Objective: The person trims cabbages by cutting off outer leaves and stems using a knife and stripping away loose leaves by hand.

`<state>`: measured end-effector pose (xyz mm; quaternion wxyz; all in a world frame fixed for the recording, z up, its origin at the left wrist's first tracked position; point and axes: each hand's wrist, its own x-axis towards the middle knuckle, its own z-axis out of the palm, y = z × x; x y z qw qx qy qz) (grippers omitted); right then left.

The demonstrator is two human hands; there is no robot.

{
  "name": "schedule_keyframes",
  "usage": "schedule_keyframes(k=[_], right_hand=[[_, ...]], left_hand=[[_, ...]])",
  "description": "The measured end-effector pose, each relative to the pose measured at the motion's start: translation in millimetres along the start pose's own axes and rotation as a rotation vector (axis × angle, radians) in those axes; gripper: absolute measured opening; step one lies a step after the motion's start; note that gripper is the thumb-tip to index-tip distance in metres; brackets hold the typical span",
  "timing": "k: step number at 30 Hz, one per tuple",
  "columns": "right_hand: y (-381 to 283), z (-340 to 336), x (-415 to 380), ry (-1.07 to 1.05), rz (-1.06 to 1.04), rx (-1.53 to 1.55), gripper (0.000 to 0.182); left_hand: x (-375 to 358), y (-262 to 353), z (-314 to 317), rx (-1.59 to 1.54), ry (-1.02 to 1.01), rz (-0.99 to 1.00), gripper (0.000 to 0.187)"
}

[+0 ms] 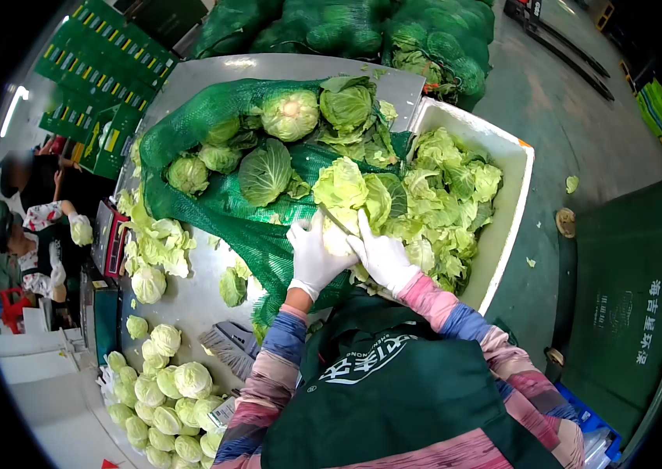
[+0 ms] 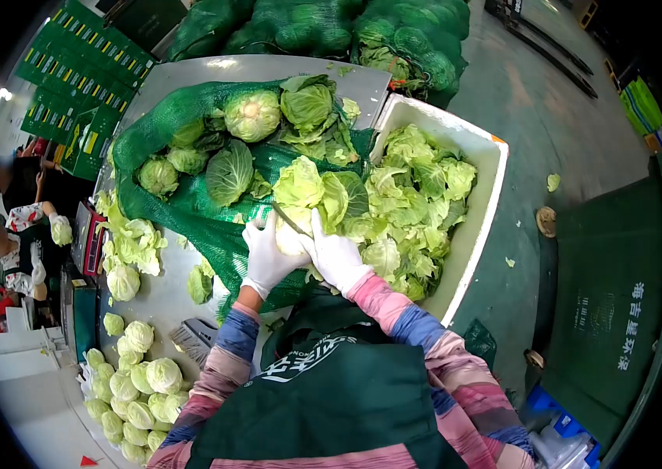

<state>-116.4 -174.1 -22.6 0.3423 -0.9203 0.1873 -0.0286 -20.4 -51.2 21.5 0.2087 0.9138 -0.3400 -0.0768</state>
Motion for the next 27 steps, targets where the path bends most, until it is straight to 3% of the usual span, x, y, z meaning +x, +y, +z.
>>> schedule_keyframes(k=[4, 9, 11, 13, 14, 15, 17, 19, 20, 21, 22, 23, 25, 27], right_hand=[[3, -5, 1, -0.011, -0.016, -0.089, 0.068], [3, -16, 11, -0.047, 0.016, -0.196, 0.063], [25, -14, 30, 0.056, 0.169, -0.023, 0.058], [50, -17, 43, 0.043, 0.217, 0.046, 0.054], [48, -37, 46, -0.022, 0.337, 0.117, 0.054], [74, -27, 51, 0.027, 0.307, 0.029, 0.054], [102, -25, 55, 0.026, 0.413, 0.148, 0.053], [106, -20, 55, 0.177, 0.348, 0.029, 0.047], [92, -25, 50, 0.21, 0.335, -0.002, 0.056], [59, -47, 46, 0.049, 0.421, 0.161, 0.068], [41, -50, 43, 0.023, 0.371, 0.267, 0.078], [32, -39, 40, 0.031, 0.32, 0.398, 0.081], [4, -29, 32, -0.022, 0.196, 0.395, 0.085], [10, 8, 36, -0.002, 0.08, 0.353, 0.087]], left_hand=[[3, -13, 25, 0.084, 0.156, 0.184, 0.097], [-2, 0, 27, 0.029, 0.113, 0.063, 0.102], [-10, 2, 26, 0.034, 0.132, 0.019, 0.104], [-22, -5, 23, -0.096, 0.145, -0.04, 0.108], [-28, -20, 28, -0.107, 0.189, 0.005, 0.107], [-34, -35, 29, -0.104, 0.185, 0.006, 0.107], [-40, -56, 24, -0.495, 0.117, -0.109, 0.105], [-43, -60, 19, -0.494, 0.098, -0.186, 0.104], [-40, -61, 19, -0.505, 0.096, -0.208, 0.104], [-36, -61, 20, -0.518, 0.094, -0.226, 0.105], [-32, -65, 25, -0.484, 0.109, -0.211, 0.107], [-29, -68, 28, -0.485, 0.107, -0.212, 0.107], [-20, -72, 30, -0.48, 0.1, -0.093, 0.104], [-10, -70, 21, -0.556, 0.027, -0.132, 0.103]])
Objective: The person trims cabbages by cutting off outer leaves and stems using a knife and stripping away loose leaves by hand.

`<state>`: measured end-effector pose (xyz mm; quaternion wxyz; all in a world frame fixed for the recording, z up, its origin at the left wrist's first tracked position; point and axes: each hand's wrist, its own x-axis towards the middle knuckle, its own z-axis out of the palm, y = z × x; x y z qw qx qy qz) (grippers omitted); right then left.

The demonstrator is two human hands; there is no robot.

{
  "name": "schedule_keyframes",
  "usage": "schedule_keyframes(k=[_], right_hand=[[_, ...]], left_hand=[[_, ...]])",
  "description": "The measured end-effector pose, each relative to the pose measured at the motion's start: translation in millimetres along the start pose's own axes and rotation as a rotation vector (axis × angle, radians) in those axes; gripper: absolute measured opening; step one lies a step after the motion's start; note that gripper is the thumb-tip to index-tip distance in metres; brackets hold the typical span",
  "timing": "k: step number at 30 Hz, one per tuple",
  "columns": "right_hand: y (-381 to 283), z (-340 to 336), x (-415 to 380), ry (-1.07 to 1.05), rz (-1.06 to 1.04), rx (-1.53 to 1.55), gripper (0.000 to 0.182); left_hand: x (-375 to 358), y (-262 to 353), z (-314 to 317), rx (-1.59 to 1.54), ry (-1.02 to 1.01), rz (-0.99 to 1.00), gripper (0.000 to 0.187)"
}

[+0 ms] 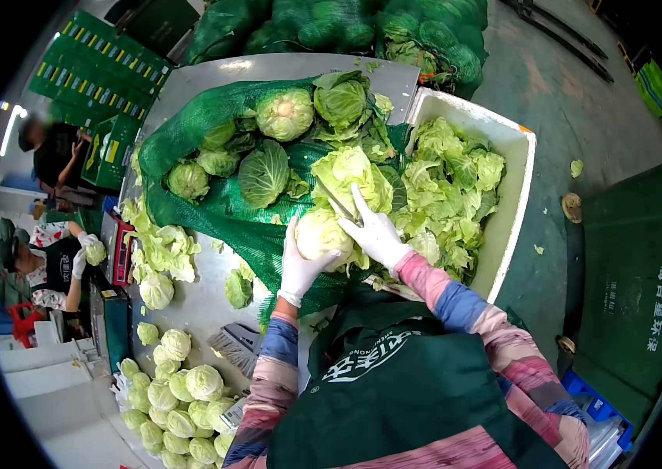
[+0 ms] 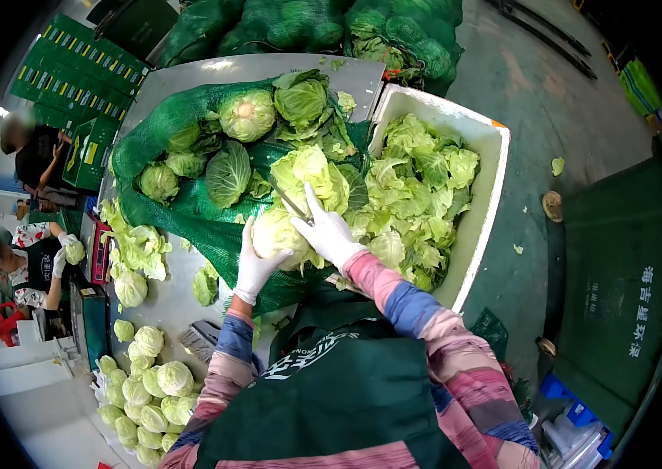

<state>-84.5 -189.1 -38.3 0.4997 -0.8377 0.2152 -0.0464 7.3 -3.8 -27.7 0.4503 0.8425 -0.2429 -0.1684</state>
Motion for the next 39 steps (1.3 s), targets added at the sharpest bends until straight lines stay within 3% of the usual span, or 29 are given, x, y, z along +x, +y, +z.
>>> schedule_keyframes(k=[2, 4, 5, 6, 7, 8, 10, 12, 14, 16, 17, 18, 20, 22, 24, 25, 26, 27, 29, 32, 36, 38, 39], right_hand=[[7, 2, 12, -0.041, 0.191, -0.018, 0.082], [33, 1, 20, 0.001, 0.217, -0.233, 0.079], [55, -3, 28, -0.016, 0.273, -0.23, 0.079], [78, -3, 29, 0.135, 0.23, -0.223, 0.079], [77, -21, 29, 0.182, 0.361, -0.022, 0.08], [33, -55, 16, 0.234, 0.542, 0.273, 0.08], [33, -64, 15, 0.335, 0.27, -0.047, 0.084], [-23, -64, 0, 0.266, 0.016, 0.167, 0.086], [-56, -45, -15, 0.267, -0.406, 0.108, 0.086], [-85, -42, -29, 0.142, -0.446, -0.07, 0.08], [-73, -33, -19, 0.176, -0.472, -0.038, 0.065], [-52, -26, -6, 0.185, -0.475, 0.111, 0.047], [-39, -52, 11, 0.168, -0.067, 0.164, 0.038], [-1, -76, 23, 0.251, 0.092, -0.174, 0.036], [4, -89, 12, 0.299, -0.02, -0.311, 0.042], [-8, -86, 5, 0.209, 0.031, -0.171, 0.053], [-8, -68, 2, 0.242, -0.182, 0.005, 0.066], [-38, -71, -12, 0.007, -0.082, 0.228, 0.072], [-60, -58, -24, -0.173, -0.095, 0.352, 0.08], [-56, -43, -25, -0.274, 0.038, 0.751, 0.079], [-61, -47, -32, -0.169, -0.109, 0.694, 0.066], [-65, -53, -33, -0.191, 0.05, 0.753, 0.051], [-69, -55, -34, -0.178, 0.096, 0.704, 0.061]], left_hand=[[5, -9, -9, -0.272, -0.05, -0.096, 0.094], [3, -3, -22, -0.725, -0.099, -0.313, 0.083], [1, -3, -27, -0.716, -0.092, -0.305, 0.083], [-1, -4, -30, -1.044, -0.163, -0.37, 0.079], [-5, -4, -31, -1.373, -0.238, -0.432, 0.076], [-12, 1, -27, -1.412, -0.16, -0.379, 0.08], [-19, 20, -22, -1.544, -0.093, -0.395, 0.077], [-19, 28, -9, -1.496, -0.072, -0.373, 0.076], [-15, 31, 2, -1.454, -0.061, -0.343, 0.076], [-12, 21, 10, -1.122, -0.168, -0.225, 0.079], [-13, 10, 10, -1.095, -0.185, -0.224, 0.081], [-17, 21, 8, -1.091, -0.186, -0.221, 0.081], [-28, 51, 2, -1.281, -0.105, -0.348, 0.085], [-36, 38, -3, -1.384, -0.103, -0.412, 0.085], [-36, 28, -5, -1.618, -0.143, -0.443, 0.084], [-35, 24, -5, -1.697, -0.162, -0.45, 0.083], [-34, 20, -6, -1.775, -0.182, -0.459, 0.083], [-31, 17, -3, -1.889, -0.237, -0.469, 0.083], [-28, 21, 2, -2.004, -0.297, -0.473, 0.083], [-29, 35, -1, -1.982, -0.355, -0.379, 0.083], [-29, 67, -19, -1.518, -0.303, -0.393, 0.085], [-22, 63, -21, -1.421, -0.239, -0.398, 0.084], [-19, 51, -19, -1.043, -0.191, -0.231, 0.078]])
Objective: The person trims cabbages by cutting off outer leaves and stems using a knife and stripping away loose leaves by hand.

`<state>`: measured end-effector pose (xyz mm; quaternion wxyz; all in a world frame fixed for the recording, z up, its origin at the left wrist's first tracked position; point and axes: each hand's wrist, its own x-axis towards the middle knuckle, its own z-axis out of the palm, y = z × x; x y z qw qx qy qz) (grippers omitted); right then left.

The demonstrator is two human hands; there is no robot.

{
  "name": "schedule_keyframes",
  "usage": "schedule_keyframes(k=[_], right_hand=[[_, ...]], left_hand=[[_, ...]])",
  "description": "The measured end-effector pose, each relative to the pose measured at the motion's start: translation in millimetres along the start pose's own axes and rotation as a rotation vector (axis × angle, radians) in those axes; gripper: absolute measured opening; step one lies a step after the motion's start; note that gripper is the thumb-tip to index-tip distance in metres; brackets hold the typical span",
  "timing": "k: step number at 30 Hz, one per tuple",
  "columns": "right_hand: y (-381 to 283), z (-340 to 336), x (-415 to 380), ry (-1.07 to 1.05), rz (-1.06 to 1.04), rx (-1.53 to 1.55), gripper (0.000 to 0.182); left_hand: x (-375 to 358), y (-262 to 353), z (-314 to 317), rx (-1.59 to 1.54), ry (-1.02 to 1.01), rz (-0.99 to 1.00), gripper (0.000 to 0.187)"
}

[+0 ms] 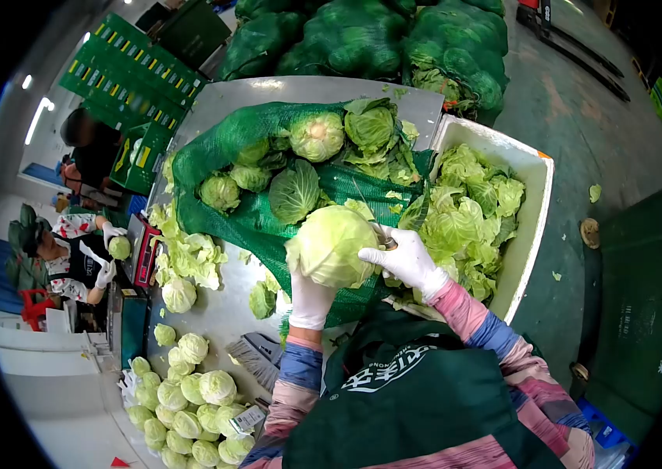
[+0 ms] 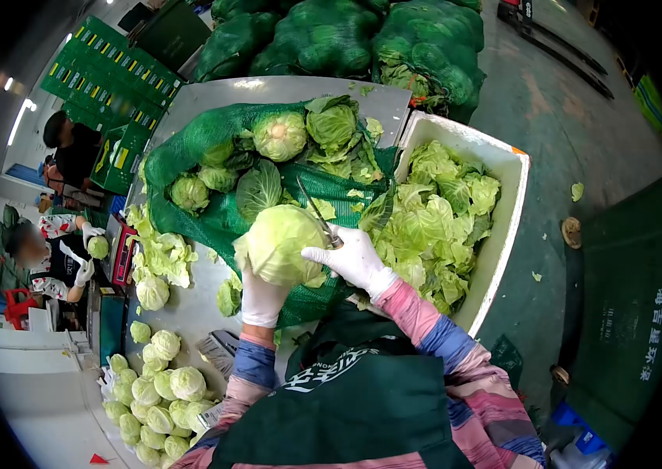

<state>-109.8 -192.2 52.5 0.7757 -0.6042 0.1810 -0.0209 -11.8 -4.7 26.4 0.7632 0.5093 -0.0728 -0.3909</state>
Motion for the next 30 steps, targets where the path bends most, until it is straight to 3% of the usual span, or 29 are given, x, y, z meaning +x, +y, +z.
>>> schedule_keyframes(k=[1, 2, 3, 4, 5, 7, 8, 9, 11, 12, 14, 15, 17, 18, 21, 23, 25, 30], right_hand=[[1, 2, 0, -0.002, 0.002, 0.0, 0.061], [2, 4, -1, 0.024, 0.022, -0.019, 0.05], [1, 3, -1, 0.055, 0.035, -0.039, 0.039], [1, 0, -1, 0.073, 0.07, -0.155, 0.053], [9, -1, -1, 0.077, 0.073, -0.153, 0.053], [31, -2, 4, 0.2, -0.283, -0.486, 0.082], [12, -1, -5, 0.147, -0.198, -0.678, 0.091], [-3, 4, -12, 0.107, -0.182, -0.859, 0.096], [12, 13, -9, 0.234, -0.435, -0.979, 0.098], [15, 12, -8, 0.232, -0.435, -0.98, 0.098], [17, 9, -6, 0.187, -0.385, -1.082, 0.074], [17, 7, -6, 0.177, -0.384, -1.081, 0.074], [13, -6, -1, 0.134, -0.245, -0.506, 0.039], [11, -12, 2, 0.158, -0.229, -0.435, 0.018], [-7, -24, 18, 0.347, -0.181, -0.134, 0.022], [-5, -43, 29, 0.474, -0.139, 0.042, 0.021], [2, -49, 32, 0.476, -0.153, 0.039, 0.03], [-5, 1, -19, 0.154, -0.602, -0.801, 0.084]], left_hand=[[4, -5, -9, 0.393, 0.013, 0.137, 0.072], [0, 6, 6, -0.254, 0.029, 0.01, 0.075], [3, 2, 2, -0.253, 0.023, 0.011, 0.075], [6, -7, -6, -0.228, -0.029, 0.021, 0.077], [6, -13, -10, -0.205, -0.075, 0.027, 0.079], [6, -12, -2, -0.193, -0.011, -0.02, 0.082], [5, -10, 4, -0.246, 0.007, -0.053, 0.084], [5, -10, 7, -0.299, 0.024, -0.084, 0.086], [7, -13, 15, -0.286, 0.054, -0.028, 0.088], [4, -11, 20, -0.255, 0.099, -0.052, 0.088], [2, -10, 19, -0.24, 0.135, -0.07, 0.087], [0, -9, 16, -0.243, 0.144, -0.07, 0.087], [-1, -8, 11, -0.318, 0.062, -0.054, 0.086], [-3, -7, 8, -0.314, 0.035, -0.044, 0.083], [-9, -2, 12, -0.22, 0.112, -0.078, 0.079], [-9, -9, 10, -0.231, 0.062, -0.051, 0.076], [-11, -12, 14, -0.254, 0.094, -0.053, 0.076], [-8, -13, 21, -0.349, 0.024, -0.119, 0.077]])
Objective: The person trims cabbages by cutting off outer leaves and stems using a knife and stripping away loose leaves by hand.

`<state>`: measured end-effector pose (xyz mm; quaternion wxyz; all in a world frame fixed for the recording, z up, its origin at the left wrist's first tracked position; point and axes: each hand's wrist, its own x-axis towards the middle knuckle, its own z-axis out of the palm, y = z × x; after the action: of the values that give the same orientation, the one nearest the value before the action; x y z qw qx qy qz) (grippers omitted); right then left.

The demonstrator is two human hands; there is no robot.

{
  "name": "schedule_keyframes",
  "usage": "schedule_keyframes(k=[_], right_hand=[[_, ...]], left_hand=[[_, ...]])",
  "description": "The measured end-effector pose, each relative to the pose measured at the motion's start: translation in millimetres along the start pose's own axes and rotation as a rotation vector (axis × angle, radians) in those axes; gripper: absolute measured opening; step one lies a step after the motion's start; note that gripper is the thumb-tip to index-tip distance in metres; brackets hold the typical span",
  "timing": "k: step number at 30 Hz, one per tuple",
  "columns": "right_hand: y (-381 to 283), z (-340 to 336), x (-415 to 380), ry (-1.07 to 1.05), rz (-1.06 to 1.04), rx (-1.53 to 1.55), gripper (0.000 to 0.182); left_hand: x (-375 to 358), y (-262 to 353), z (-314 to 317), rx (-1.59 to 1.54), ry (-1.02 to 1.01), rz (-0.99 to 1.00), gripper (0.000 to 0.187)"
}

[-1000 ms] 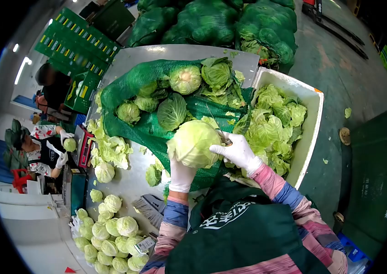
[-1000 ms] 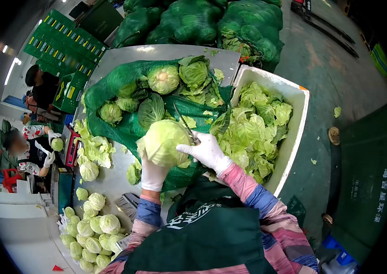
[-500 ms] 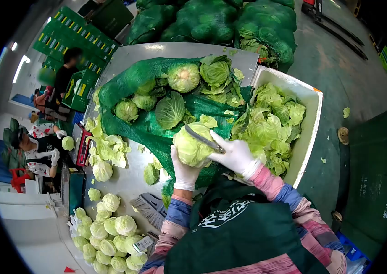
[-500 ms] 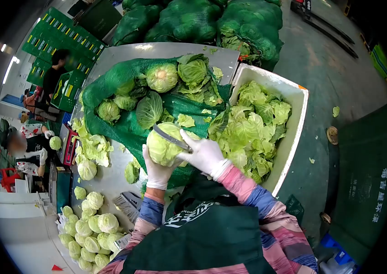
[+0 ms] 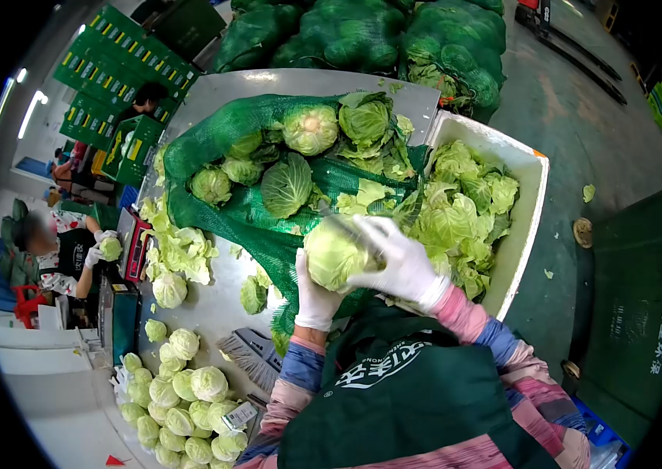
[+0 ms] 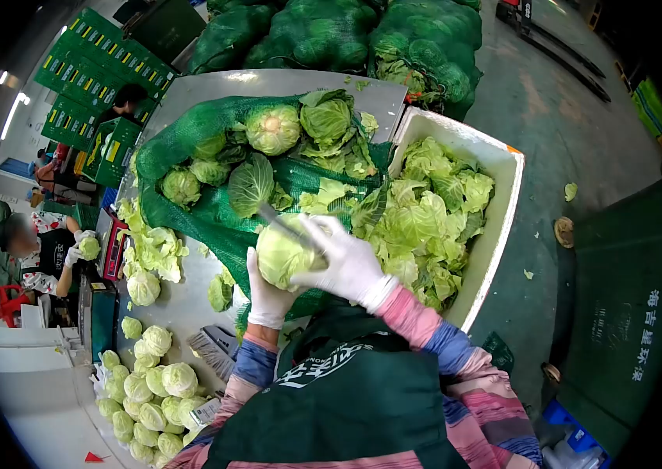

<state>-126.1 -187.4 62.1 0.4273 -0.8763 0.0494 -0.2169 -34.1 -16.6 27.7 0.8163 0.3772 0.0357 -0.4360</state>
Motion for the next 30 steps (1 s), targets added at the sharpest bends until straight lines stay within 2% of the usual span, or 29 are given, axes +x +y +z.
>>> schedule_keyframes(k=[1, 3, 6, 7, 9, 10, 11, 12, 13, 14, 15, 17, 18, 19, 22, 24, 26, 27, 30], right_hand=[[-13, -4, 0, -0.015, -0.051, -0.086, 0.074], [1, 10, -5, 0.006, -0.005, -0.013, 0.048], [34, 13, 7, 0.303, 0.06, 0.178, 0.018], [39, 5, 12, 0.28, 0.46, 0.501, 0.022], [77, -5, 19, 0.265, 0.632, 0.422, 0.032], [85, -1, 15, 0.162, 0.587, 0.284, 0.038], [74, -1, 15, -0.016, 0.664, 0.305, 0.047], [64, -2, 14, -0.204, 0.73, 0.31, 0.057], [60, 12, 9, -0.232, 0.681, 0.376, 0.058], [56, 25, 4, -0.261, 0.633, 0.445, 0.059], [51, 30, 5, -0.334, 0.653, 0.475, 0.059], [65, 51, 4, -0.25, 0.7, 0.594, 0.061], [68, 57, 9, -0.154, 0.664, 0.455, 0.06], [77, 50, 9, -0.229, 0.709, 0.37, 0.061], [93, 44, 3, -0.241, 0.712, 0.419, 0.06], [97, 44, 2, -0.138, 0.469, 0.091, 0.059], [92, 44, -2, -0.216, 0.354, -0.119, 0.062], [89, 45, -2, -0.229, 0.263, -0.239, 0.063], [81, 44, 2, -0.3, 0.197, -0.362, 0.069]], left_hand=[[2, 1, 1, -0.012, -0.004, -0.025, 0.078], [1, 1, 2, -0.025, -0.004, -0.048, 0.079], [2, 2, 5, 0.025, 0.028, -0.024, 0.079], [1, 5, 3, 0.025, 0.03, -0.028, 0.079], [4, 13, -1, 0.096, 0.08, -0.117, 0.078], [8, 17, -2, 0.131, 0.117, -0.152, 0.077], [14, 19, -6, 0.13, 0.114, -0.149, 0.077], [20, 19, -12, 0.263, 0.274, -0.132, 0.077], [24, 18, -16, 0.395, 0.432, -0.115, 0.078], [26, 13, -12, 0.475, 0.455, -0.082, 0.095], [36, 3, -26, 0.466, 0.453, -0.081, 0.095], [64, -23, -65, 1.335, 0.408, 0.256, 0.111], [57, -16, -31, 1.544, 0.447, 0.179, 0.126], [62, -19, -27, 1.543, 0.448, 0.179, 0.126], [75, -24, -25, 1.519, 0.342, 0.337, 0.13], [79, -22, -26, 1.529, 0.273, 0.403, 0.131], [75, -16, -16, 1.576, 0.165, 0.481, 0.133], [77, -13, -17, 1.707, 0.116, 0.496, 0.131], [81, -5, -15, 1.768, 0.04, 0.459, 0.129]])
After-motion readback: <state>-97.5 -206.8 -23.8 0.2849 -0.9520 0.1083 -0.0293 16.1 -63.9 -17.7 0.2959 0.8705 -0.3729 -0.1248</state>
